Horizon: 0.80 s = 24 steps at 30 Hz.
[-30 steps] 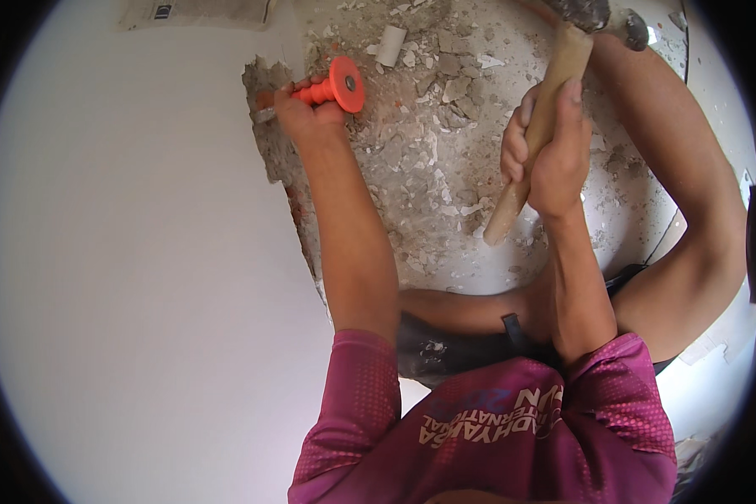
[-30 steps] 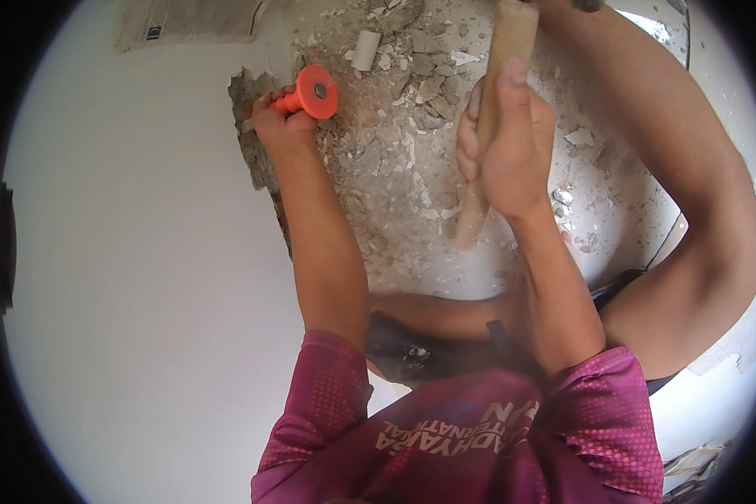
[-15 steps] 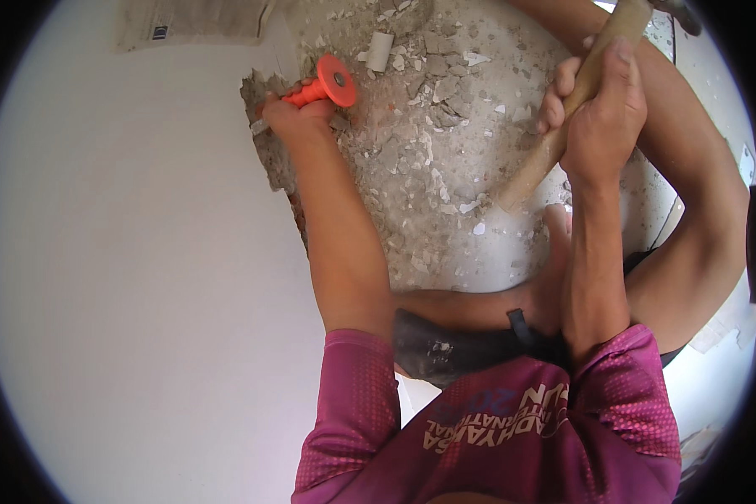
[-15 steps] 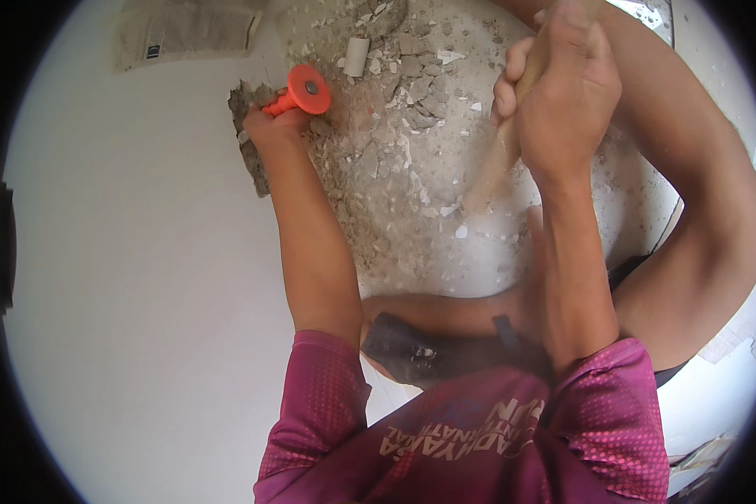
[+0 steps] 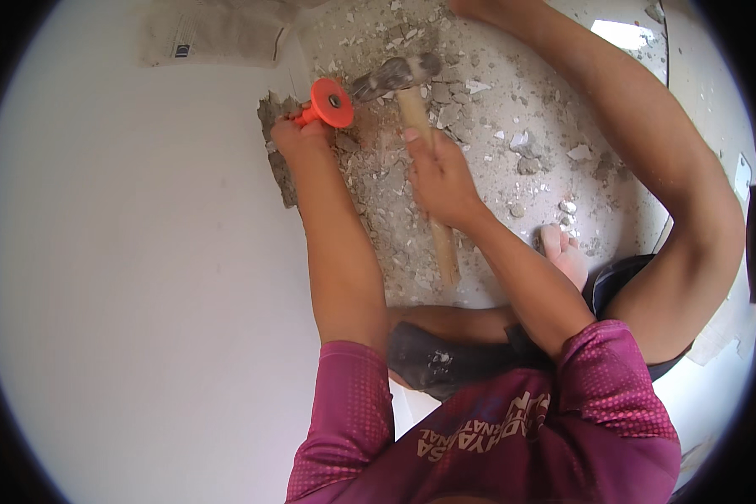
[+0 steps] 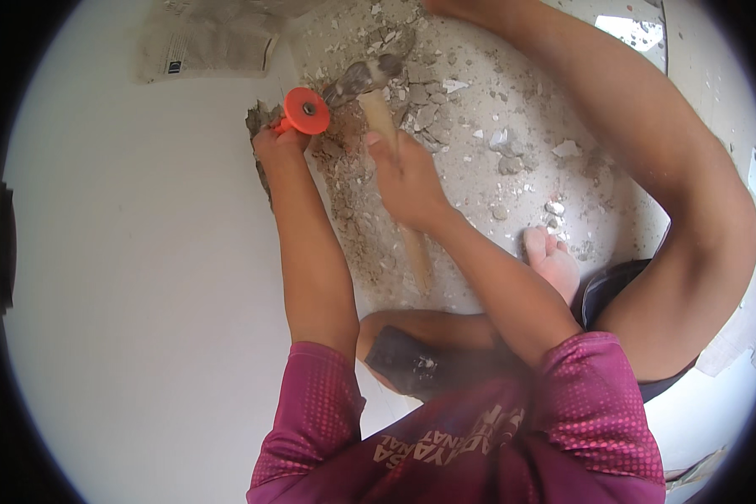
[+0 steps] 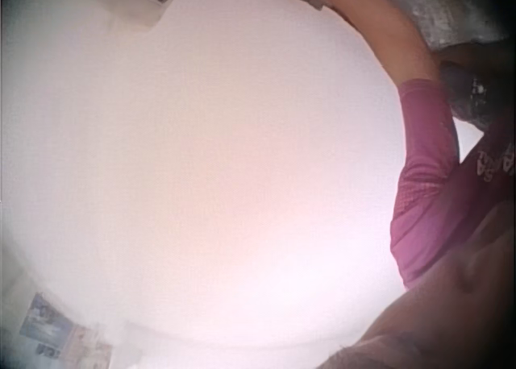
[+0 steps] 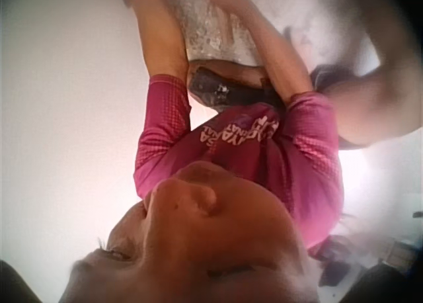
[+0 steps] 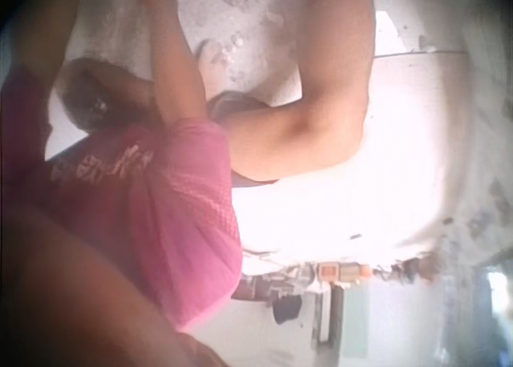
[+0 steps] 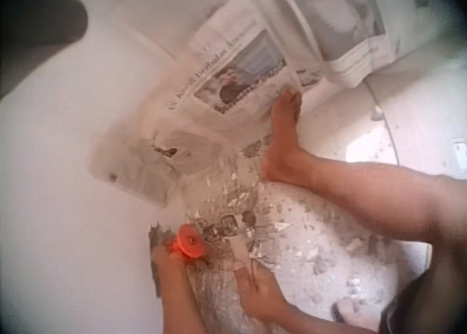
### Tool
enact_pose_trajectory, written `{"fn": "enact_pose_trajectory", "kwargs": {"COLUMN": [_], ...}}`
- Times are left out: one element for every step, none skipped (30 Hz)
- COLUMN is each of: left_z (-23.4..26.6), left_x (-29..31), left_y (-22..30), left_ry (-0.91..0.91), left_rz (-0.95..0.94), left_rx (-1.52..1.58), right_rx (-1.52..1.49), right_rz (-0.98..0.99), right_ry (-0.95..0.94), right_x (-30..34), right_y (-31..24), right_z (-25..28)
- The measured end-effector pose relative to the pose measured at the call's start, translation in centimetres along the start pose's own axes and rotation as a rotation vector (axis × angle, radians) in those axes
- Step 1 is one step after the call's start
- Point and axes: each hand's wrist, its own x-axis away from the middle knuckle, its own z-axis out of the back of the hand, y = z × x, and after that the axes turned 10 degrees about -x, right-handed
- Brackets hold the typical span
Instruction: The person sits on the floor and uses a hammer and a chisel to break away tiles and plaster from a wall. The person repeatedly strikes the chisel with the hammer to chip off pieces of the wall surface, creating a pile of debris on the floor.
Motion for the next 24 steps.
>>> {"fn": "enact_pose_trajectory", "kwargs": {"left_z": [-0.9, -1.6, -1.7, -1.6, -1.6, -1.5, -1.7, -1.9, -2.2, -1.9, -0.9, 0.4, 0.6, -1.2, -1.7, -1.1, -0.8, -0.9, -1.8, -2.3, -2.2, -2.2, -1.8, -2.3], "left_x": [0.5, 1.3, 2.0, 1.9, 1.9, 1.9, 1.9, 1.6, 1.2, 0.4, -0.6, -1.5, -1.0, 0.6, 1.6, 1.2, 0.9, 1.3, 1.4, 2.1, 2.4, 2.0, 1.5, 0.9], "left_y": [-0.1, -0.8, -1.4, -1.4, -1.5, -1.4, -1.2, -1.3, -0.9, -0.4, -0.1, 0.4, 0.1, -0.9, -0.9, 0.2, 0.8, 0.4, -0.1, -0.3, -0.2, -0.4, 0.1, 0.4], "left_ry": [0.011, 0.038, 0.063, 0.064, 0.064, 0.063, 0.057, 0.038, 0.022, 0.013, 0.024, 0.036, 0.062, 0.051, 0.065, 0.055, 0.041, 0.038, 0.018, 0.071, 0.077, 0.076, 0.083, 0.069], "left_rz": [0.001, 0.020, 0.036, 0.017, -0.001, -0.016, -0.010, 0.003, 0.009, 0.016, 0.050, 0.083, 0.080, 0.079, 0.070, 0.077, 0.092, 0.104, 0.114, 0.114, 0.097, 0.075, 0.037, 0.018], "left_rx": [-0.024, -0.057, -0.090, -0.105, -0.121, -0.138, -0.124, -0.106, -0.098, -0.083, -0.084, -0.085, -0.068, -0.036, -0.025, -0.026, -0.033, -0.011, 0.014, 0.005, -0.023, -0.050, -0.076, -0.113], "right_rx": [-0.026, -0.108, -0.159, -0.295, -0.369, -0.442, -0.523, -0.603, -0.079, 0.165, 0.422, 0.371, 0.256, 0.150, 0.025, -0.120, -0.265, -0.452, -0.643, -0.686, -0.729, -0.777, -0.566, -0.345], "right_rz": [0.002, -0.028, 0.077, 0.272, 0.328, 0.386, 0.451, 0.532, 0.778, 0.669, 0.592, 0.212, 0.105, 0.038, -0.054, 0.020, 0.091, 0.245, 0.416, 0.483, 0.551, 0.624, 0.432, 0.249], "right_ry": [0.025, 0.080, 0.213, 0.334, 0.375, 0.417, 0.463, 0.507, 0.339, 0.180, 0.016, -0.120, -0.085, -0.049, -0.013, 0.067, 0.144, 0.239, 0.327, 0.351, 0.375, 0.395, 0.260, 0.131], "right_x": [-0.5, -0.4, -1.1, -1.9, -1.8, -1.5, -1.5, -2.0, -2.4, -2.3, -1.7, -1.0, -0.9, -1.7, -1.6, -1.5, -2.0, -2.5, -3.1, -2.6, -1.8, -1.6, -2.1, -2.6], "right_y": [-1.7, -4.7, -6.9, -9.6, -9.5, -9.1, -8.9, -8.5, -3.5, -1.2, -0.2, 0.5, -0.6, -2.8, -4.7, -6.9, -9.2, -11.8, -14.0, -13.4, -11.7, -10.4, -8.3, -6.0], "right_z": [1.2, 2.4, 3.6, 4.3, 3.9, 3.4, 3.0, 2.8, 1.4, 0.2, -1.4, -1.4, -0.6, 1.3, 2.4, 3.3, 4.1, 4.7, 5.1, 4.5, 3.4, 2.6, 1.4, 0.3]}}
